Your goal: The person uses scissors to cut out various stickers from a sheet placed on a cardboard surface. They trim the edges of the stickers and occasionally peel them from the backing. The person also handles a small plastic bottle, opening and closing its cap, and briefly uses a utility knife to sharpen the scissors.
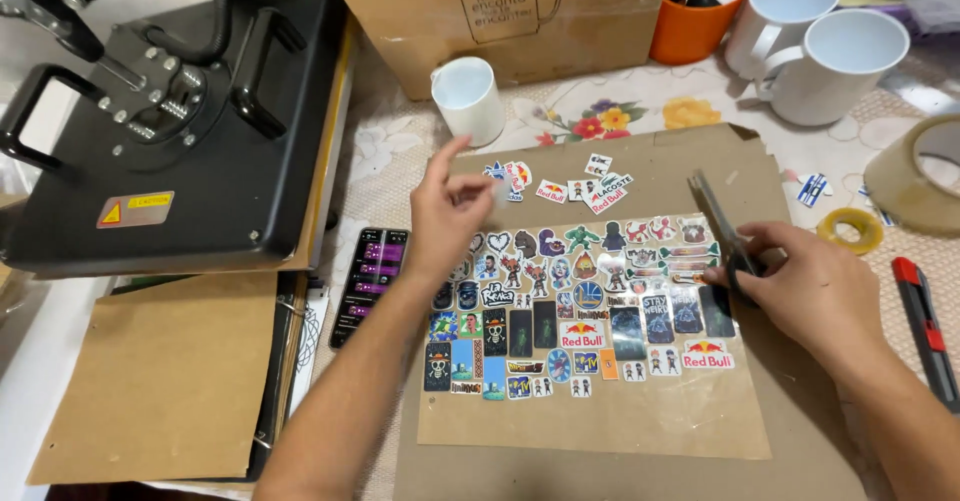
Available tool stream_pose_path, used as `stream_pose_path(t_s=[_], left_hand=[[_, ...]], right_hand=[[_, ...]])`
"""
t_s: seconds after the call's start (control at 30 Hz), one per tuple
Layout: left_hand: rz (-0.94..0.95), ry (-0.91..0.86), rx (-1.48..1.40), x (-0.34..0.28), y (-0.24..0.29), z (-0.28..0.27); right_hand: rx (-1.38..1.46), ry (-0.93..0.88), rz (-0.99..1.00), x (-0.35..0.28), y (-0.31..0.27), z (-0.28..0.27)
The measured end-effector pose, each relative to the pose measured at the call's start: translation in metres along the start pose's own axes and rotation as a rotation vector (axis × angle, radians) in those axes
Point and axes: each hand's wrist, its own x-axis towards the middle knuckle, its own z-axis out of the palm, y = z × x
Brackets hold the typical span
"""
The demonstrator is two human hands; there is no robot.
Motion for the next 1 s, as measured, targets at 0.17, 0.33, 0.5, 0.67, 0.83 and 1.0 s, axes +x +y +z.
stream_pose_path(t_s=[0.17, 0.33, 0.5, 0.67, 0.83, 1.0], left_hand=[[-0.085, -0.119, -0.396, -0.061, 0.018, 0.007], [-0.163, -0.210, -0.489, -0.117, 0.040, 0.014], [-0.148, -0.307, -0.675, -0.146, 0.032, 0.020], [-0.121, -0.309, -0.627, -0.161, 0.034, 0.022], [0.670, -0.257, -0.042, -0.160, 0.048, 0.004], [1.144, -0.174, 0.278, -0.150, 0.057, 0.000]], right_hand=[[0.030, -0.213, -0.035, 0.011, -0.003, -0.021], [-0.051, 0.367, -0.596, -0.046, -0.041, -0.031], [0.089, 0.742, -1.715, -0.088, -0.101, -0.065], [0.112, 0.704, -1.704, -0.095, -0.106, -0.067], [0.414, 0.513, -1.496, -0.101, -0.100, -0.058], [0.569, 0.466, -1.539, -0.103, -0.105, -0.060]])
